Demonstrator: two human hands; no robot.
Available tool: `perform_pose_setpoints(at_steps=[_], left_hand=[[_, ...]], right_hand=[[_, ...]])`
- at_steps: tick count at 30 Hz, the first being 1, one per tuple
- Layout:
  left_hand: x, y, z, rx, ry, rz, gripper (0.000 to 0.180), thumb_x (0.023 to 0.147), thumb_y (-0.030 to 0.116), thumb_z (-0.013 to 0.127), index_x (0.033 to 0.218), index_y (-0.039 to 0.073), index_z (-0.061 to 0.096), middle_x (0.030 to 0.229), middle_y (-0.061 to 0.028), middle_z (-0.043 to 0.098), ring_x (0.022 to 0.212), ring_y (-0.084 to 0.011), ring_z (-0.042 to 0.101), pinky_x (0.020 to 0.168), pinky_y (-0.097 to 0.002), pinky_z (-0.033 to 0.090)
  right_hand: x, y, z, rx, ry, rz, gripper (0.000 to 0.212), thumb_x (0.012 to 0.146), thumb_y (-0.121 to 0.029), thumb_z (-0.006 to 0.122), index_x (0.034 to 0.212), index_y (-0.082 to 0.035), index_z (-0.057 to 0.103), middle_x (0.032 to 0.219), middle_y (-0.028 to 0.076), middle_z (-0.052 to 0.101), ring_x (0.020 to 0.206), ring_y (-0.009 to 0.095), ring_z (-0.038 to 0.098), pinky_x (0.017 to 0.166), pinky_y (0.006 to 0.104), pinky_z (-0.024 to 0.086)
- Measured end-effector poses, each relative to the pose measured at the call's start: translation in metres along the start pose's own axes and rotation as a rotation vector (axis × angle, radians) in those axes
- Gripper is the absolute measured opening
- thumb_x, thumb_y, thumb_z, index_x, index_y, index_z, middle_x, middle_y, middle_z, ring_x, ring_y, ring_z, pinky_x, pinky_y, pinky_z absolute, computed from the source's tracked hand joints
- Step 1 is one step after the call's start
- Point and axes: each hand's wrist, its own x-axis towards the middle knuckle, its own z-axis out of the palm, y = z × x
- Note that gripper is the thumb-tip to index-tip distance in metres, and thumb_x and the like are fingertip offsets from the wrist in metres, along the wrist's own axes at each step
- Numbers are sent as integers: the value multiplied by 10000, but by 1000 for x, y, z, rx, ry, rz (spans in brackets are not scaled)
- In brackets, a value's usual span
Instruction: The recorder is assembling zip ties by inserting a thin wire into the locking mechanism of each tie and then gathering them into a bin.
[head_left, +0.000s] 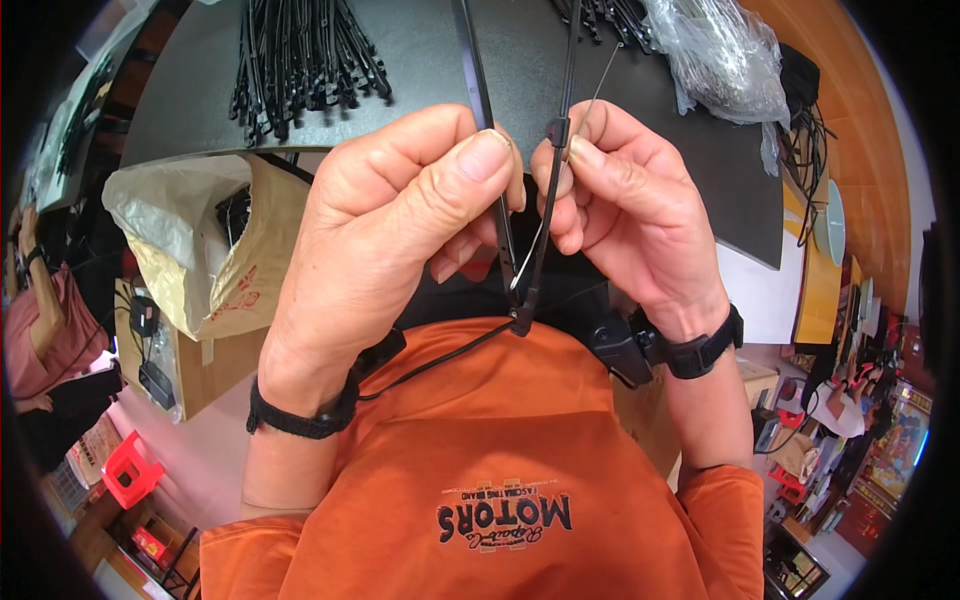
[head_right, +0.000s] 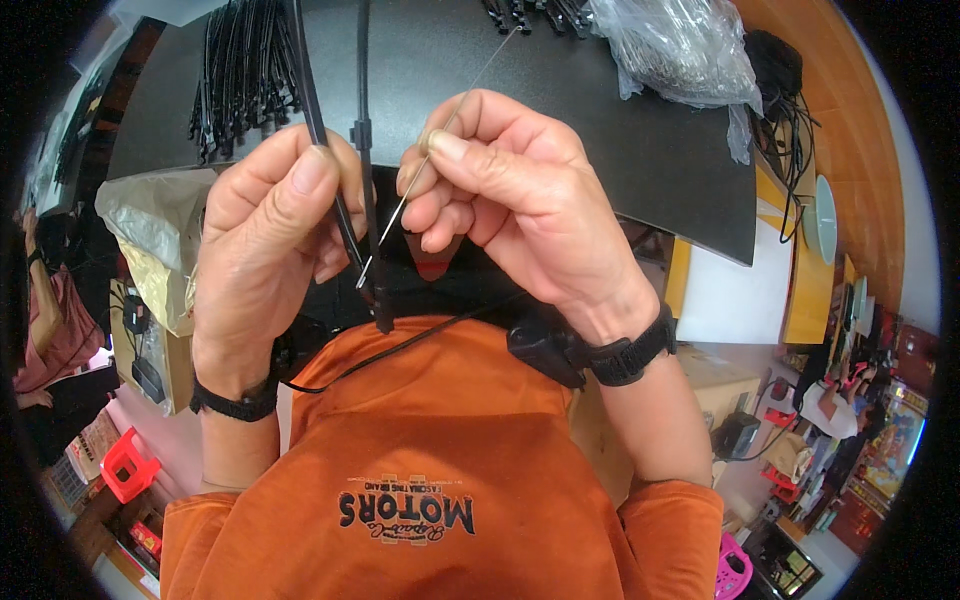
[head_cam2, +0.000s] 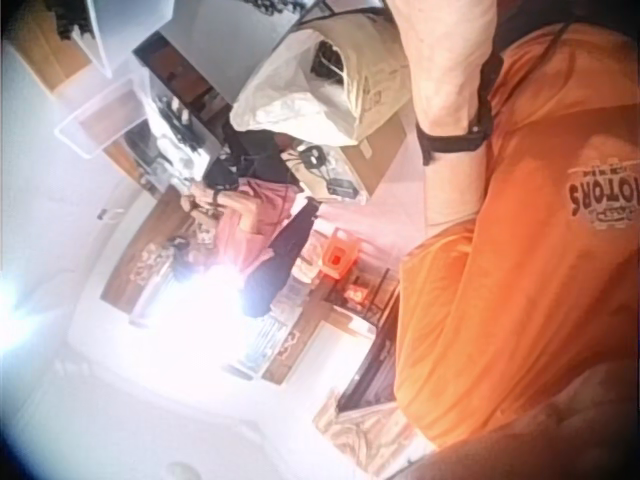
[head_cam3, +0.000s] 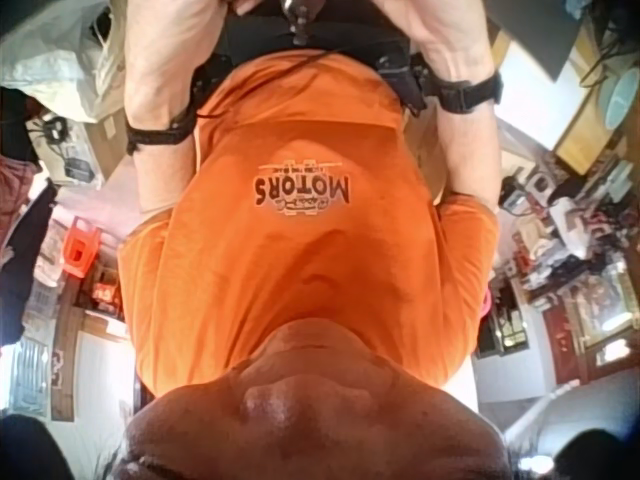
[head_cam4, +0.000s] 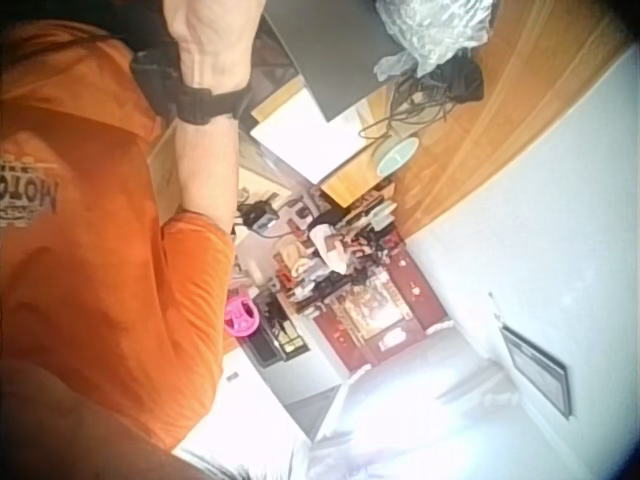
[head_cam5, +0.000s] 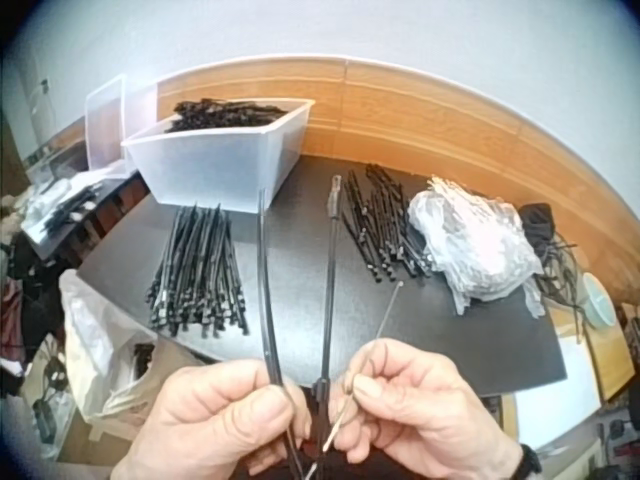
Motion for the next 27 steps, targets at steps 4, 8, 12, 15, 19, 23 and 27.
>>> perform_pose_setpoints(at_steps=[4,8,12,15,19,23,27], left_hand=[[0,0,0,8,15,-9,270,957,281,499,850,40,557,707,6,549,537,-17,438,457,-151,332],[-1,-1,-1,1,-7,0,270,956,285,499,856,40,556,705,6,551,540,-16,441,457,-150,336],[1,0,0,-11,-9,-11,271,955,286,500,850,41,551,706,6,548,540,-17,437,457,-151,334],[2,-2,0,-18,-8,4,277,954,293,499,854,40,548,704,4,545,535,-19,428,447,-154,317],[3,-5,0,-98,-61,14,292,954,308,495,874,31,542,697,-13,541,511,-27,403,426,-161,288],[5,-4,0,-156,-82,23,305,955,319,491,879,27,536,677,-20,532,493,-31,385,419,-167,281],[6,-4,2,-153,-91,15,315,955,326,489,872,26,539,663,-17,527,489,-31,387,423,-164,285]], right_hand=[[0,0,1,1,24,4,133,938,-115,505,945,15,533,860,115,626,698,142,651,610,218,555],[1,1,0,-14,17,5,132,937,-114,505,944,15,533,864,117,627,700,142,652,608,220,556],[2,-1,5,-54,16,-18,131,936,-114,509,944,14,533,867,120,629,697,141,652,607,221,557],[1,-4,14,-145,117,-14,136,946,-119,472,975,11,498,803,122,573,607,129,573,560,217,489],[3,-5,13,-168,82,-24,140,943,-121,476,973,15,497,819,126,581,606,124,573,557,213,490],[1,-6,14,-159,88,-17,148,941,-125,480,964,20,496,833,126,586,620,122,580,550,216,489],[-1,-7,15,-160,109,-30,145,941,-123,478,954,19,499,834,124,586,637,125,588,548,225,490]])
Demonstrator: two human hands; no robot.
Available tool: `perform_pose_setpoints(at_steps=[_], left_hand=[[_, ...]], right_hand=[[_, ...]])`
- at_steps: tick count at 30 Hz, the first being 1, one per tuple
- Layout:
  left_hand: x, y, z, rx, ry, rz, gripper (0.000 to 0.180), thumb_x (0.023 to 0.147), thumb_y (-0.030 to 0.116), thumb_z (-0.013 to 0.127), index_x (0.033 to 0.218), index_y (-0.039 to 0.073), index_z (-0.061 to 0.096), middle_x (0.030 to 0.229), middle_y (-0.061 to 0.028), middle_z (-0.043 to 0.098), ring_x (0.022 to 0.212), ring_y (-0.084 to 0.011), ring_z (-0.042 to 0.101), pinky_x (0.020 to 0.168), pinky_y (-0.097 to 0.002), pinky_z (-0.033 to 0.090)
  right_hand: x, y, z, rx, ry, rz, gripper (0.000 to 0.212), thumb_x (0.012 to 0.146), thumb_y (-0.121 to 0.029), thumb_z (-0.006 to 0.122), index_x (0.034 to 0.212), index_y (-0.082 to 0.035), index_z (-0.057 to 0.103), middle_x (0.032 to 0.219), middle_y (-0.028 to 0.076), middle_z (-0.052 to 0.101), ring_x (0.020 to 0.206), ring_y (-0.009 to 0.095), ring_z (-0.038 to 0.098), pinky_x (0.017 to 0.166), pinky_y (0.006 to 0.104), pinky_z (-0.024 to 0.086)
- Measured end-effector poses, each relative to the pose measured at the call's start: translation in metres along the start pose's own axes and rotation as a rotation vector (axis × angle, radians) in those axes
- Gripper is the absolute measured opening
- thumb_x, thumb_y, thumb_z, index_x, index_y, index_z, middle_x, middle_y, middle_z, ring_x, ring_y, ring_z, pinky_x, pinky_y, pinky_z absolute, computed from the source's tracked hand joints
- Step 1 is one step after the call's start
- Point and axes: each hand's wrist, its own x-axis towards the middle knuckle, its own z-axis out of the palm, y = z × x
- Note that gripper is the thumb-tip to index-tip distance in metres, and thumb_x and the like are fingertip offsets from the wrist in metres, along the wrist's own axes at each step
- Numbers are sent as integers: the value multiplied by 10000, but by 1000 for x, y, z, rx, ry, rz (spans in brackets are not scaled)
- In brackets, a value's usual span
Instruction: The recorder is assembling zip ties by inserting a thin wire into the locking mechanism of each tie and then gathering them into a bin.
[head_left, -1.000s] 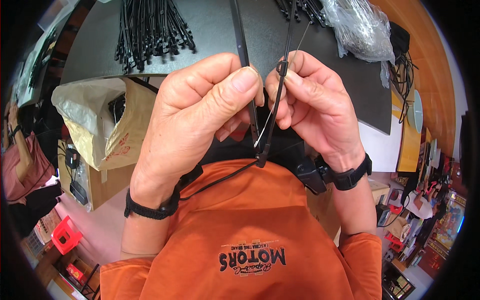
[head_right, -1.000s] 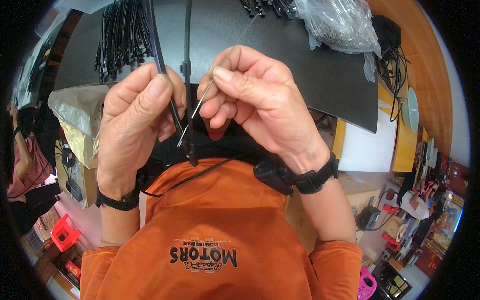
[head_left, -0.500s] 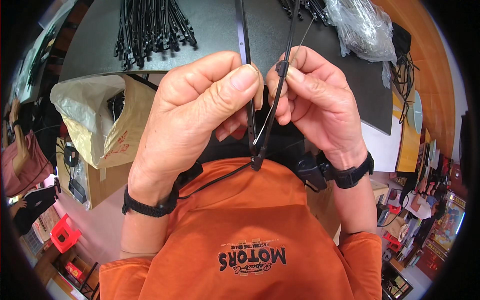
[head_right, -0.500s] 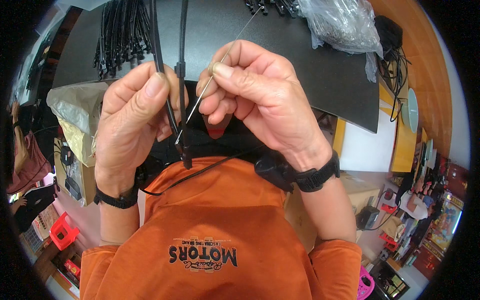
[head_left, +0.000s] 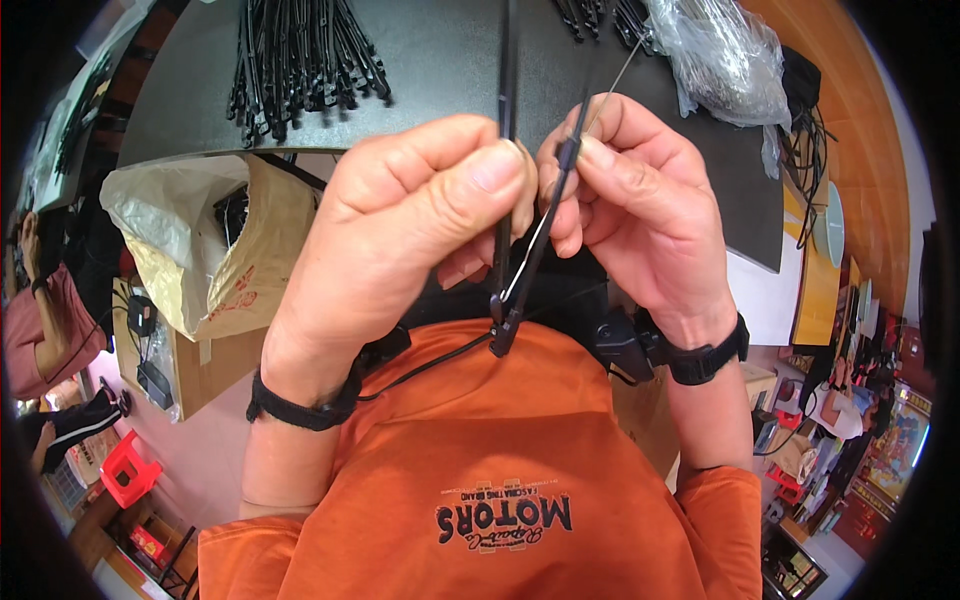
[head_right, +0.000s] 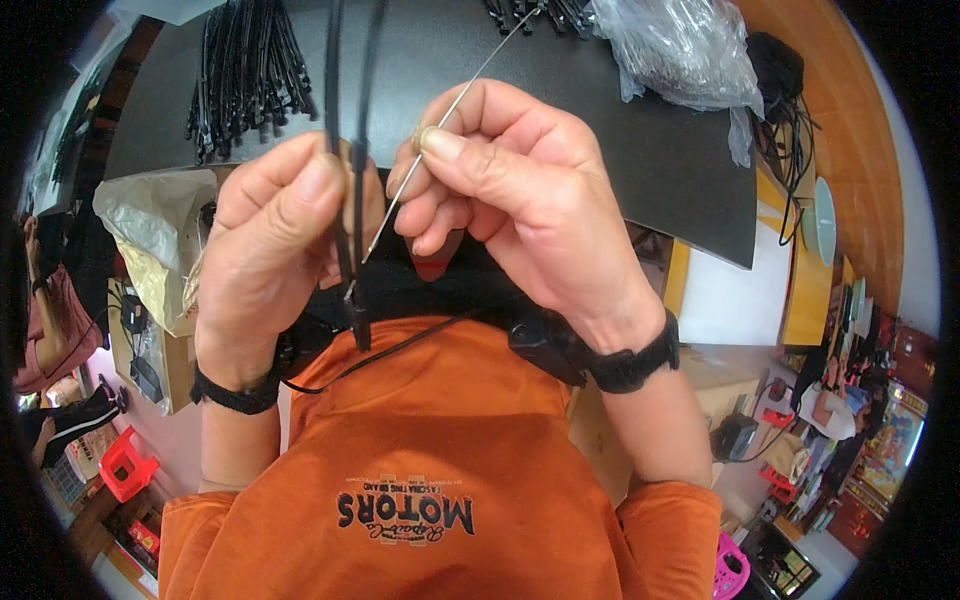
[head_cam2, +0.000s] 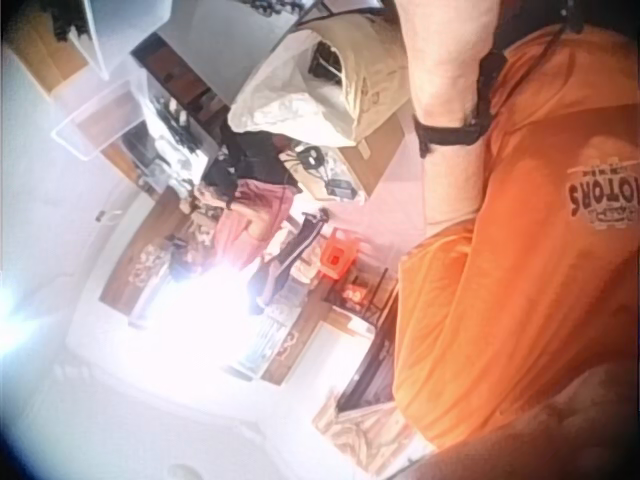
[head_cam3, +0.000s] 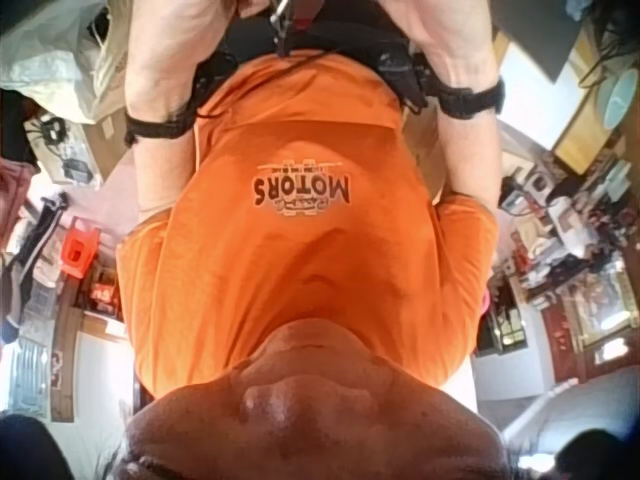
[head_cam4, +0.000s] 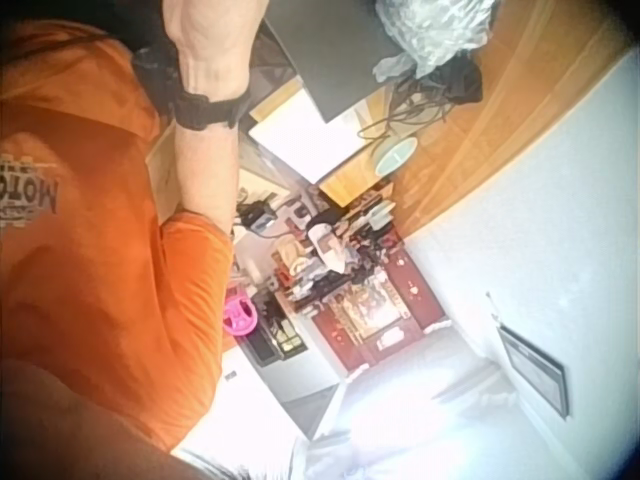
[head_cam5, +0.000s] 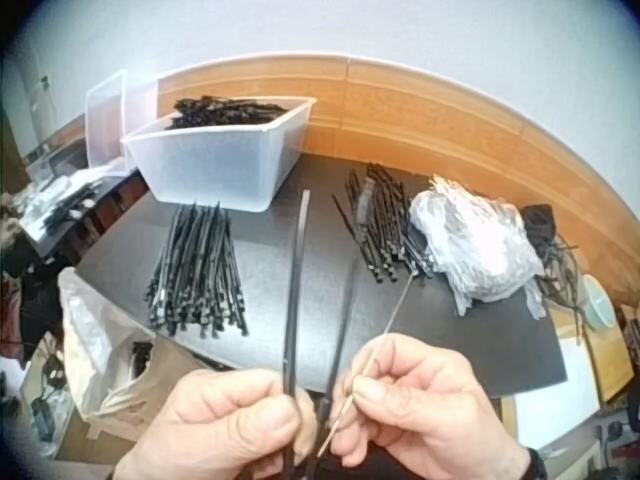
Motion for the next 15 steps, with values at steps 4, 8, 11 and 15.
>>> perform_pose_setpoints(at_steps=[4,8,11,15], left_hand=[[2,4,5,151,11,-29,327,954,327,489,851,23,549,669,-20,529,493,-35,397,430,-162,295],[2,-4,2,100,22,-28,326,952,326,492,848,25,558,677,-5,534,495,-35,391,437,-168,306],[3,-5,-3,100,-26,9,324,953,322,492,849,23,563,679,4,541,503,-30,401,442,-171,313],[4,3,13,132,13,-23,325,958,314,485,840,22,570,679,6,546,515,-24,420,442,-165,312]], right_hand=[[-3,-11,6,-142,23,-58,142,940,-124,478,945,15,507,830,114,584,629,121,580,545,230,489],[-1,-17,6,-166,39,-74,146,941,-135,481,930,8,509,805,93,579,611,110,566,536,224,485],[-1,-11,-3,-160,45,12,155,944,-142,477,926,9,507,791,81,576,604,105,568,516,217,482],[-1,-4,-10,60,-20,35,159,936,-129,506,897,21,542,805,106,630,631,127,624,542,231,529]])
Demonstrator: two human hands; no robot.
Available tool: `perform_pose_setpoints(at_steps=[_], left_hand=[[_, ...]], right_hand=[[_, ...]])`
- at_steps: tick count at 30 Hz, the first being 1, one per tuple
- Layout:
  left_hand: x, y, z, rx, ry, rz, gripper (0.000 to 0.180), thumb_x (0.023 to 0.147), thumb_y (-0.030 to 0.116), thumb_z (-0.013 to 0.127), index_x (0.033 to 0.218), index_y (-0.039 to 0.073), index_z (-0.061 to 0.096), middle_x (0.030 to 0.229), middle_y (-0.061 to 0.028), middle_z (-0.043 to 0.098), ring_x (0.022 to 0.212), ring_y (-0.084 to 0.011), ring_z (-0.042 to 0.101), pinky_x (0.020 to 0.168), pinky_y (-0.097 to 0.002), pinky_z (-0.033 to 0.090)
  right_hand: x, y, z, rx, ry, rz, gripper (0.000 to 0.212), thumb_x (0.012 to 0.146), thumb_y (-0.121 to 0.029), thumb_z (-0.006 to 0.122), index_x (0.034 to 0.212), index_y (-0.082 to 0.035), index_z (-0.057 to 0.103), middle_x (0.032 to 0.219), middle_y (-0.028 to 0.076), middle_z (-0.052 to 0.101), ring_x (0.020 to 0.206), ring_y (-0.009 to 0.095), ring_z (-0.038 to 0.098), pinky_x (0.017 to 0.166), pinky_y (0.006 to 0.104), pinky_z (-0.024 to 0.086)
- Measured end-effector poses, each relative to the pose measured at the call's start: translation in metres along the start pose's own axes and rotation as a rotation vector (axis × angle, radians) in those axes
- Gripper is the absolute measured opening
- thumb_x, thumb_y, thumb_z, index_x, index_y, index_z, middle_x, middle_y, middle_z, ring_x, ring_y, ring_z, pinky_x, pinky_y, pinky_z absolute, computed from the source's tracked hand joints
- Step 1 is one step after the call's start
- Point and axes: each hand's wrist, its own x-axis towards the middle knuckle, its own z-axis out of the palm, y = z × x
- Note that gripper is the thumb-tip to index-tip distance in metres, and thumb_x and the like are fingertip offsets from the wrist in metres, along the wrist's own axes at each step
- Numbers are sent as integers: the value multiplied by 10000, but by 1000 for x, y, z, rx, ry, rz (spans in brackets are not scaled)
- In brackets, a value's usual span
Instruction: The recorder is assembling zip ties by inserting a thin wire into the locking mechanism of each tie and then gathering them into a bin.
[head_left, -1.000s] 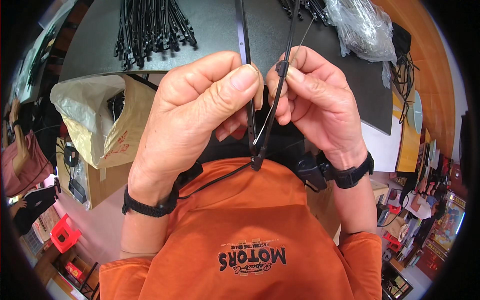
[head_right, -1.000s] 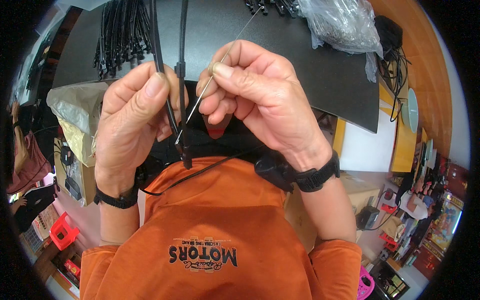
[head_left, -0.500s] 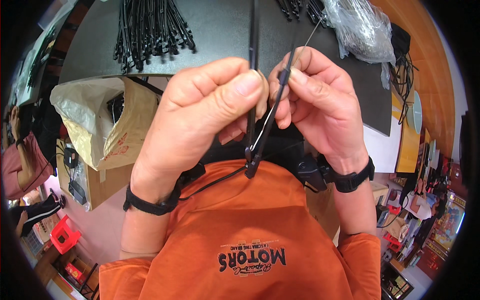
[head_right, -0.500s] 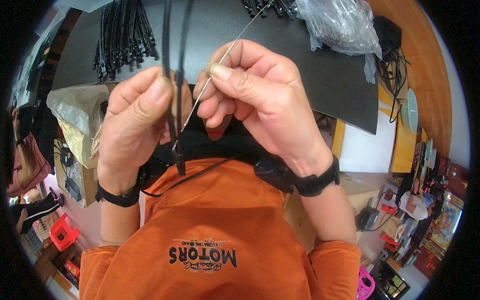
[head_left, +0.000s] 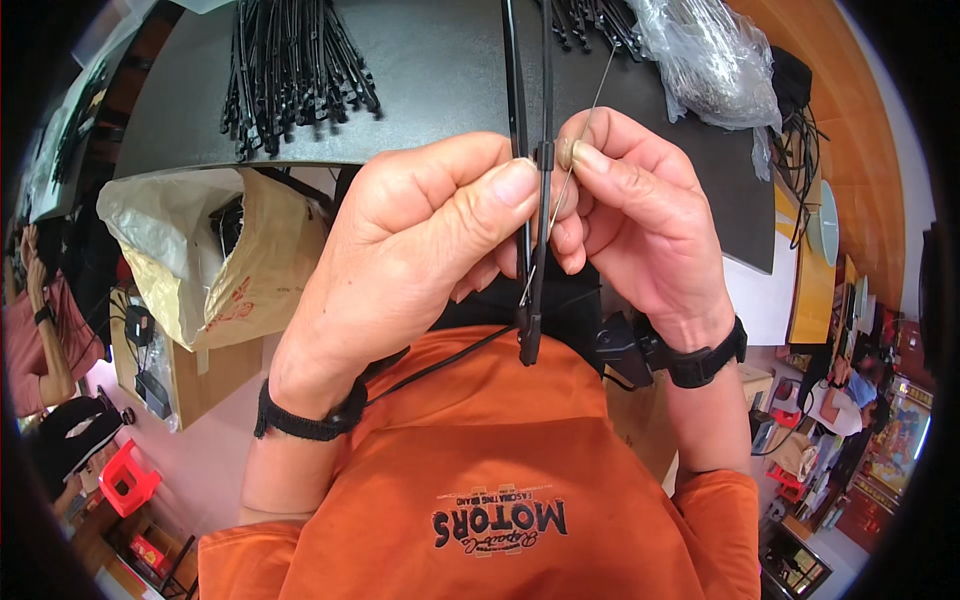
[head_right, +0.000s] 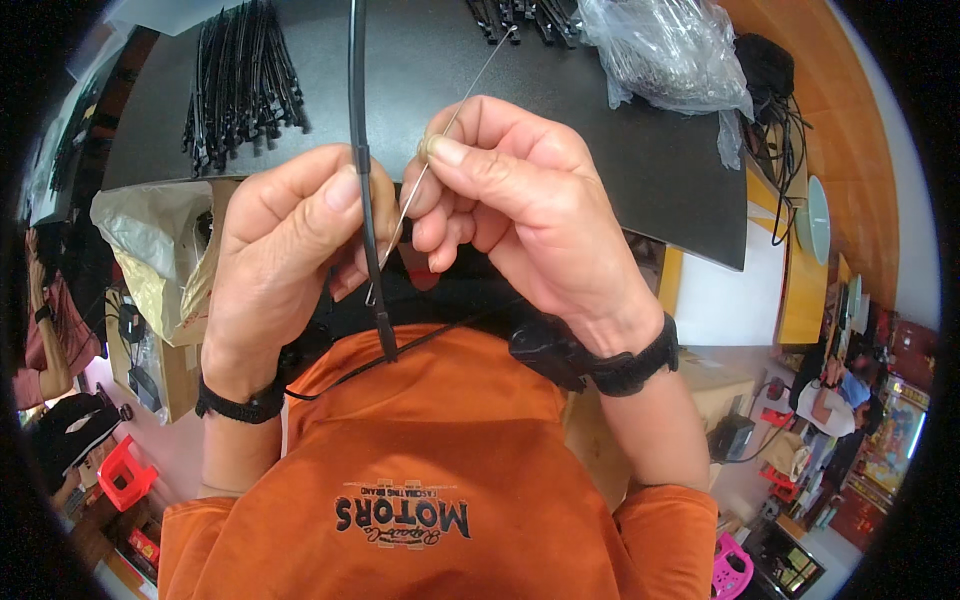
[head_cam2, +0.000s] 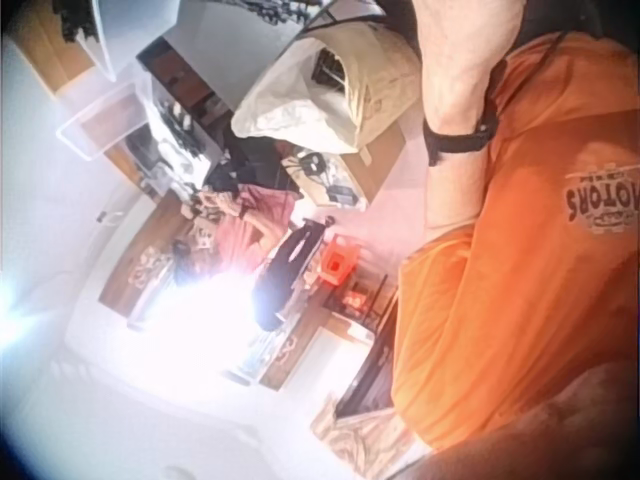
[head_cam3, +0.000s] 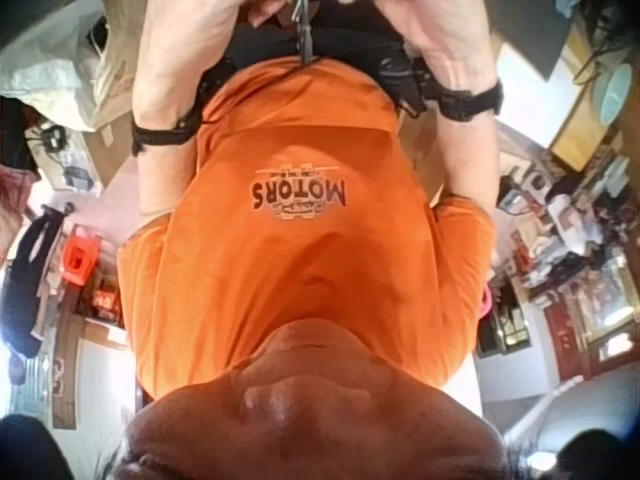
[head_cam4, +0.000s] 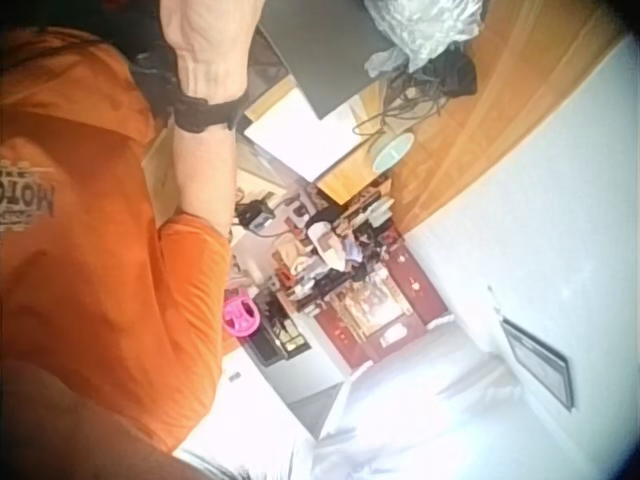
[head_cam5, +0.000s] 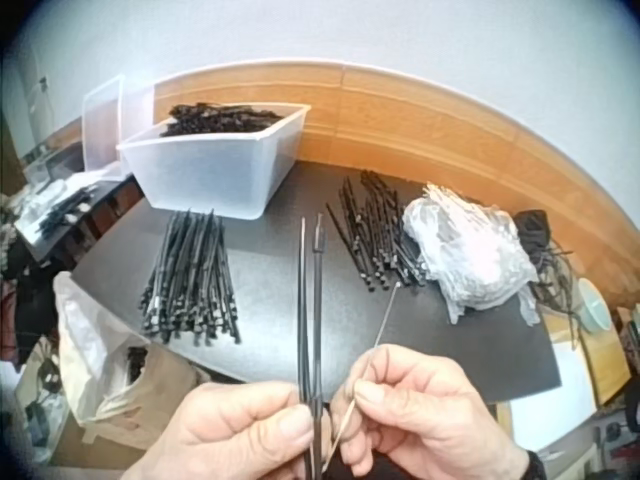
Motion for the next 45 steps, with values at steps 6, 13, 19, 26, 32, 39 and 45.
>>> perform_pose_setpoints(at_steps=[6,13,19,26,32,39,45], left_hand=[[1,-1,-1,41,49,-9,311,960,285,488,823,24,586,670,18,548,515,-8,429,440,-147,310],[4,0,-1,45,119,-57,302,948,277,513,791,32,594,627,22,536,490,-9,423,426,-146,302],[3,2,-2,44,190,-82,301,937,281,537,769,40,602,605,19,528,470,-10,414,413,-145,280],[1,4,-1,47,175,-73,299,939,277,533,772,38,600,603,19,525,466,-9,410,412,-141,279],[0,3,-1,0,162,-57,293,943,265,525,783,31,597,645,7,545,481,-9,421,414,-141,288],[-1,1,-3,-23,154,-62,288,947,255,517,795,22,594,663,0,552,493,-13,429,422,-142,295],[-3,1,-4,-22,155,-56,290,949,254,511,802,17,591,675,-4,554,498,-16,426,424,-145,293]], right_hand=[[1,1,-2,71,-31,25,148,943,-119,488,931,21,534,827,113,630,638,135,628,539,233,532],[2,1,-7,119,-7,8,144,937,-122,495,947,19,520,814,121,620,610,133,607,507,232,511],[-2,-9,-13,121,-105,9,139,916,-130,526,908,8,514,771,123,589,561,145,550,470,225,475],[2,0,-10,84,-19,-16,142,924,-139,522,897,1,521,791,111,599,634,142,569,469,216,465],[2,4,-11,95,-17,-6,135,928,-128,512,891,1,524,808,115,606,633,143,574,483,201,486],[4,7,-12,122,-42,-1,132,933,-121,506,939,8,535,819,123,611,630,148,589,495,212,518],[4,10,-15,163,-44,8,130,931,-113,507,964,11,522,826,141,613,648,157,606,499,223,524]])
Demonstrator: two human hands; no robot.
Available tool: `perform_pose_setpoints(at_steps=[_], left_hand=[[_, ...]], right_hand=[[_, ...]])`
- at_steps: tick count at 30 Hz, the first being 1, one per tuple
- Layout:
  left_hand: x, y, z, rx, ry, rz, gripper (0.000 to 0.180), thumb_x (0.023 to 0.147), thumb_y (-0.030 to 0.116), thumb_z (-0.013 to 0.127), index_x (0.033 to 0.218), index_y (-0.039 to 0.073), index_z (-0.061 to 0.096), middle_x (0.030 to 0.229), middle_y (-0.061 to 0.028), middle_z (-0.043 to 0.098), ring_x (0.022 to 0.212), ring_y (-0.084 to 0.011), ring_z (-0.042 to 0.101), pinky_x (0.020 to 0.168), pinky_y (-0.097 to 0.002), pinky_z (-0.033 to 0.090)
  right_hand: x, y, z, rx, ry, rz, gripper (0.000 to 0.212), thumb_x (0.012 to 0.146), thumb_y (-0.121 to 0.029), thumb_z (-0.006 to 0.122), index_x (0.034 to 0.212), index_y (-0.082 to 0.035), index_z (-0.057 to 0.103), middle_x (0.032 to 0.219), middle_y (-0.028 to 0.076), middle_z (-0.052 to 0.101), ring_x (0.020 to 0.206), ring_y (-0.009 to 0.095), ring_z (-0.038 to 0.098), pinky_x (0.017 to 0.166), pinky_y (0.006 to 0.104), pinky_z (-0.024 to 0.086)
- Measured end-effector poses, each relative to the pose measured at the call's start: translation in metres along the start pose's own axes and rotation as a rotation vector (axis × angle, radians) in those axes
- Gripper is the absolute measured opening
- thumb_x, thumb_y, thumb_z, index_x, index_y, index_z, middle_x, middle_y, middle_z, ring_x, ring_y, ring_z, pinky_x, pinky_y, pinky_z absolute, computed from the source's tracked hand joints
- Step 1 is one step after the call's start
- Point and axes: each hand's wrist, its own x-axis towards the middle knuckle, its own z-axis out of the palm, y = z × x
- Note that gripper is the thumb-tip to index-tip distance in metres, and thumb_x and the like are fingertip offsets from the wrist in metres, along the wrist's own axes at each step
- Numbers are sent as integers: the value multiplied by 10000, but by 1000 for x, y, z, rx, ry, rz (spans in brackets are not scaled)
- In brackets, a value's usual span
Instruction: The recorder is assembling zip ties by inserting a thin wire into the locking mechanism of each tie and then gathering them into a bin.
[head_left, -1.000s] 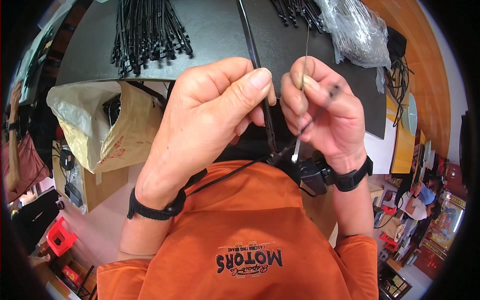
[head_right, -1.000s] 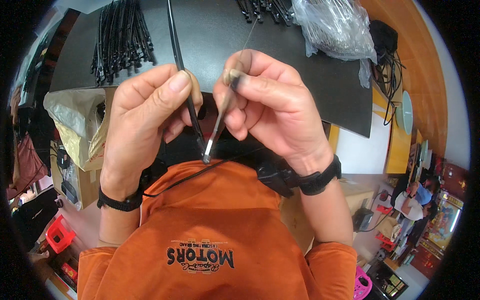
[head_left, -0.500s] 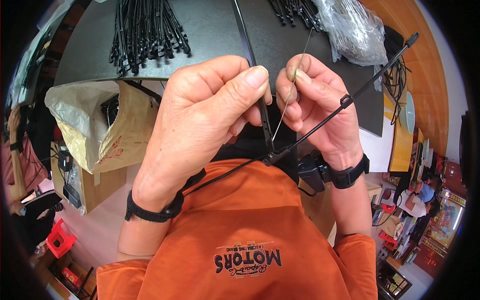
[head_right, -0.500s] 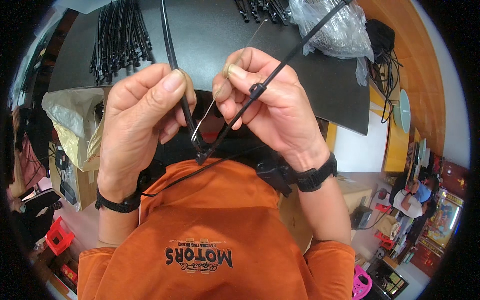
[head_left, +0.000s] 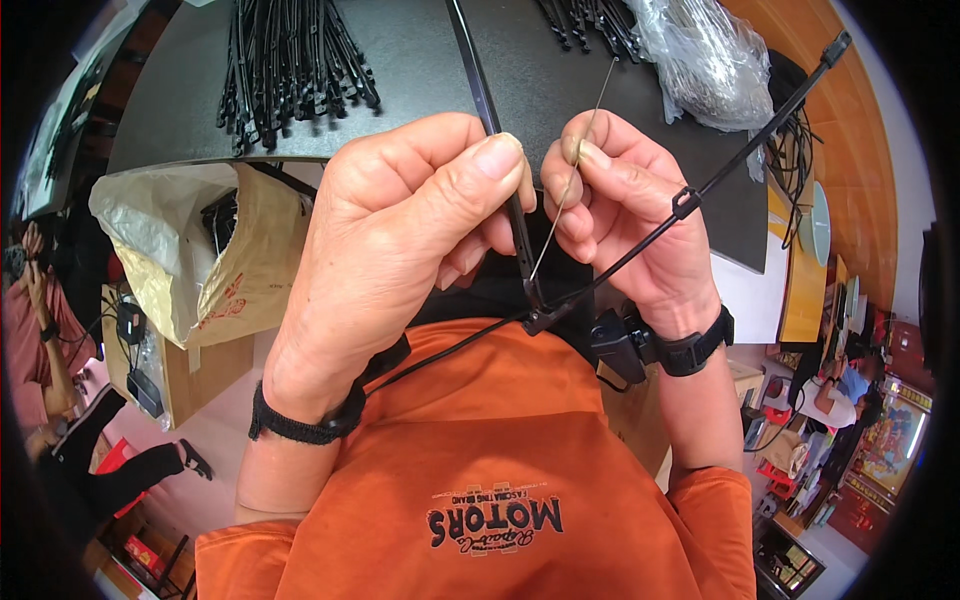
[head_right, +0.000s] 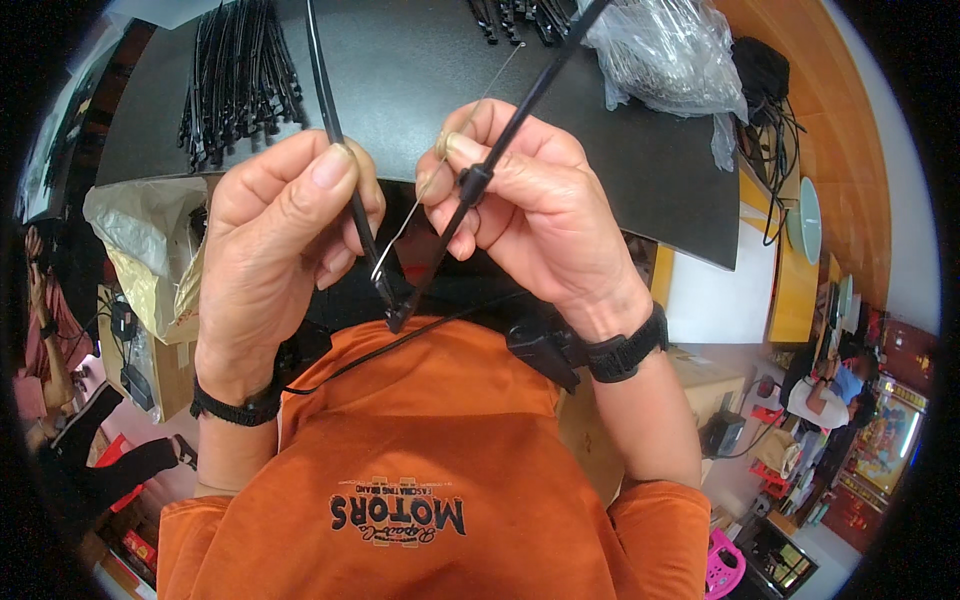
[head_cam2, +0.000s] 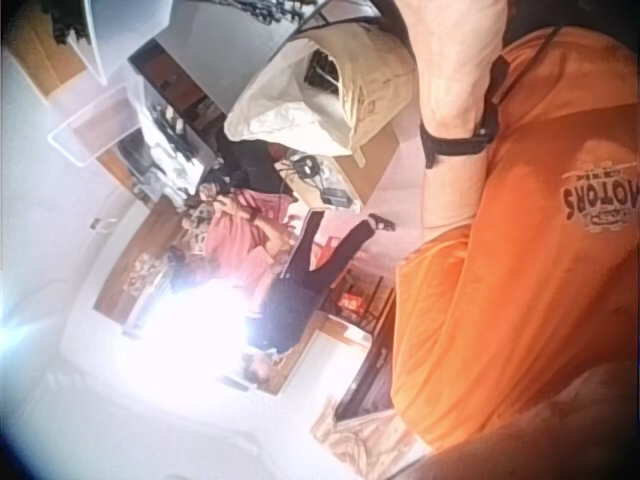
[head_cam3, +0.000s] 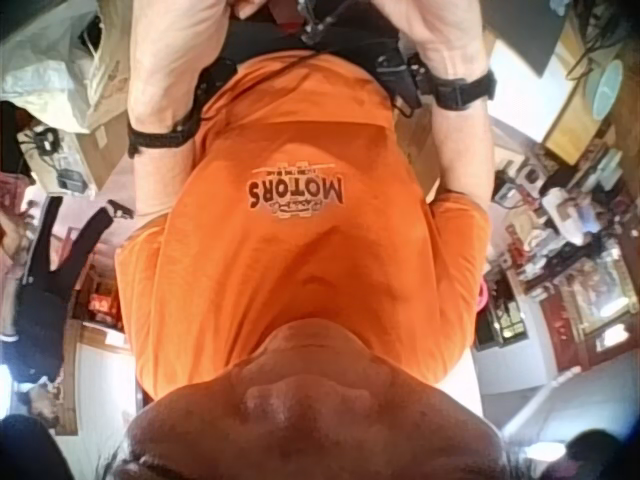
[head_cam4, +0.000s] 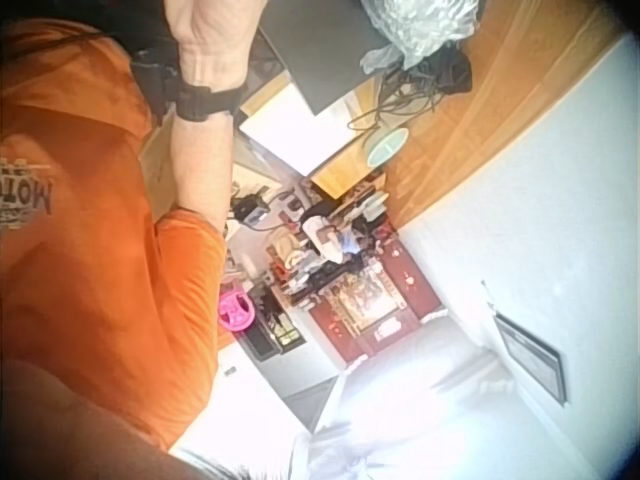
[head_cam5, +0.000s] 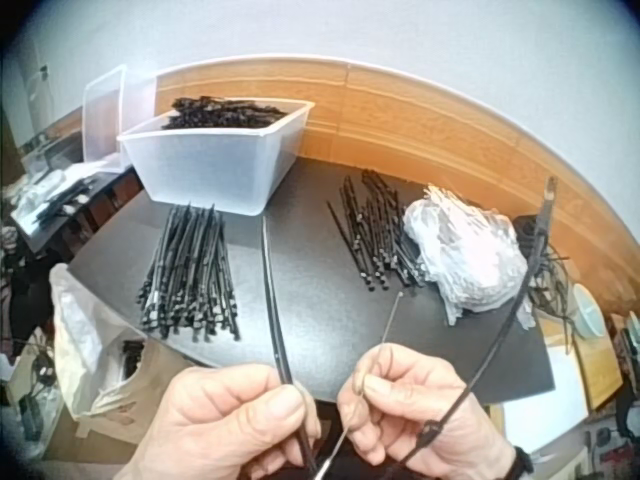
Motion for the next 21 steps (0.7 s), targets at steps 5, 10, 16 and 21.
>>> perform_pose_setpoints(at_steps=[5,10,16,21], left_hand=[[0,0,-3,8,-21,34,301,954,261,500,804,12,574,685,-10,543,501,-19,411,425,-148,290],[4,-5,-7,-15,-76,54,296,956,263,497,814,10,560,685,-13,539,502,-22,405,424,-153,291],[6,-8,-7,-114,-122,49,304,945,285,516,790,32,578,648,2,542,507,-21,421,438,-154,310],[7,-8,-8,-116,-131,51,315,939,297,528,761,46,599,618,18,539,515,-18,426,458,-153,323]], right_hand=[[3,1,1,7,-10,-6,125,930,-106,504,978,10,513,834,151,613,647,163,614,503,229,524],[0,0,5,-23,0,-34,123,932,-110,501,952,9,521,835,143,618,651,146,612,526,242,509],[-1,-2,8,-79,-22,-52,125,938,-113,496,925,8,523,844,121,626,643,128,603,542,234,501],[-2,-3,11,-100,6,-57,127,936,-118,503,921,6,523,847,120,626,649,127,604,543,232,501]])
